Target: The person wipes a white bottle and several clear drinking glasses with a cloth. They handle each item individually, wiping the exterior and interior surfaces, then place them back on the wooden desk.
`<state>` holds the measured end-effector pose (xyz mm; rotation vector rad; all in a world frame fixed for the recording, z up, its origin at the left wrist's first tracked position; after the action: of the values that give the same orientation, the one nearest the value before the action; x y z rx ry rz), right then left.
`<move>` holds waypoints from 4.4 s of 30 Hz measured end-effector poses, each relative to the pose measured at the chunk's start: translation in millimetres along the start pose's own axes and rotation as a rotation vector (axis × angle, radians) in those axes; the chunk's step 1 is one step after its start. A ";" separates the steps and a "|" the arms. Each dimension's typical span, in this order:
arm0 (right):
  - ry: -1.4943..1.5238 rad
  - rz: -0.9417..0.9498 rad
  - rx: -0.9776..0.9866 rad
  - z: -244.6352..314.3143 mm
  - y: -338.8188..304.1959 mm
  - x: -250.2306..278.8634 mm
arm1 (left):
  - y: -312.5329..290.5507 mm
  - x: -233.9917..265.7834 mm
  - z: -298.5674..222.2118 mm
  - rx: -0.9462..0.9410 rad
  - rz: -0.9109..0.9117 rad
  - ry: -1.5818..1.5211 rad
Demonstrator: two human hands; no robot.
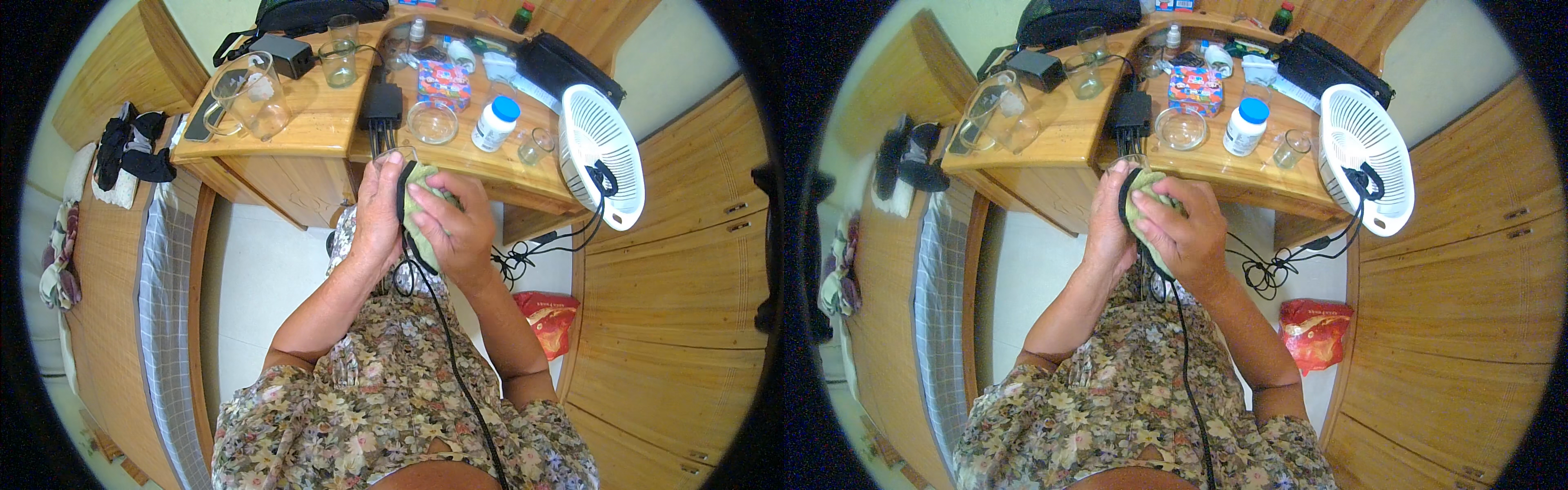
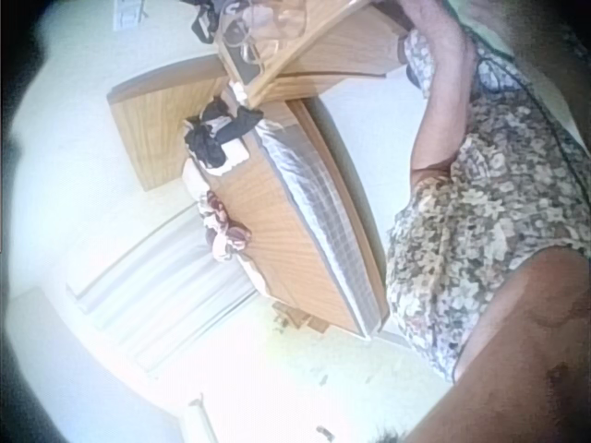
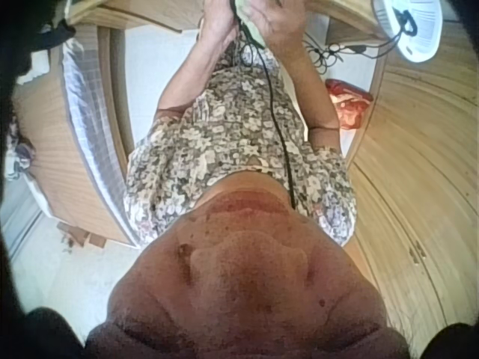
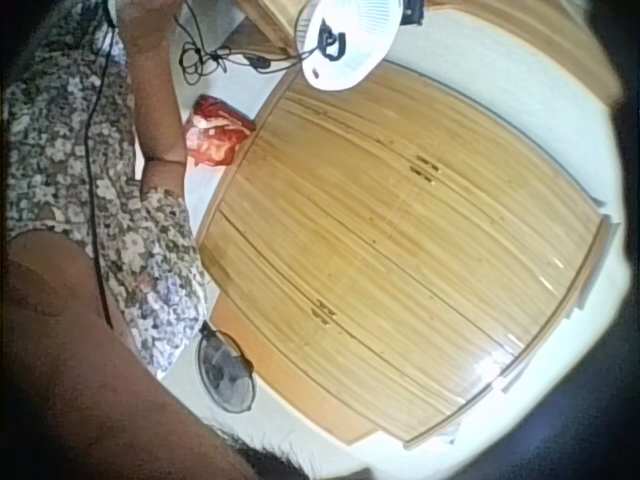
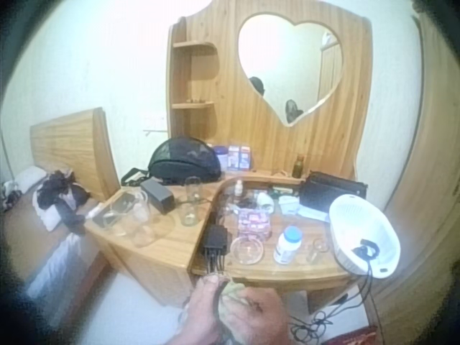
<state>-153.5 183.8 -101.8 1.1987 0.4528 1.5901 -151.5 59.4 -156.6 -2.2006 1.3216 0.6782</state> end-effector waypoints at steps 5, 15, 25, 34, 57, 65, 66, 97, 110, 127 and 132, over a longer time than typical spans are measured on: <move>0.215 0.006 -0.385 -21.9 2.7 1.9 | -5.8 1.1 3.7 0.085 -0.001 0.039; 0.083 0.027 -0.076 -7.7 -2.7 -1.5 | -1.7 5.3 2.9 0.013 0.023 0.027; -0.069 0.123 0.029 3.8 -7.3 -7.3 | -2.5 5.0 -0.9 0.041 -0.046 -0.011; 1.009 -0.214 -0.983 -57.8 -40.1 -11.3 | 7.9 3.5 -38.3 -0.365 0.099 0.325; 1.270 -0.200 -1.016 -74.0 -75.4 1.5 | 74.0 33.3 -101.3 -1.002 -0.381 1.116; 1.344 -0.123 -0.953 -72.8 -77.9 1.7 | 71.2 33.9 -104.8 -1.125 -0.370 1.108; 1.329 -0.158 -0.980 -75.7 -80.6 0.6 | 69.7 33.3 -104.7 -1.125 -0.368 1.113; 1.318 -0.300 -0.944 -94.9 -105.4 22.1 | 193.7 -53.4 -163.0 -0.374 0.080 2.237; 1.425 -0.263 -1.106 -87.1 -70.6 10.7 | 85.8 -78.1 -153.8 -0.699 0.532 1.151; 1.169 -0.129 -0.975 -82.9 -35.0 6.7 | -8.8 -37.4 -37.0 -0.174 0.677 0.372; 1.215 -0.126 -0.959 -62.3 -27.6 5.6 | -7.1 -37.2 -39.9 -0.363 0.608 0.571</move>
<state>-193.0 216.3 -147.2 -0.5843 0.3886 1.9158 -153.8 61.7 -101.6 -2.3730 2.3799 0.5367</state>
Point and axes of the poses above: each hand's wrist, its own y-axis towards the middle knuckle, its own x-axis out of the back of the hand, z = x × y, the point moved 5 cm from there along y, towards the middle knuckle, and after that the axes turned 2 degrees about -z, right-handed, at the moved point
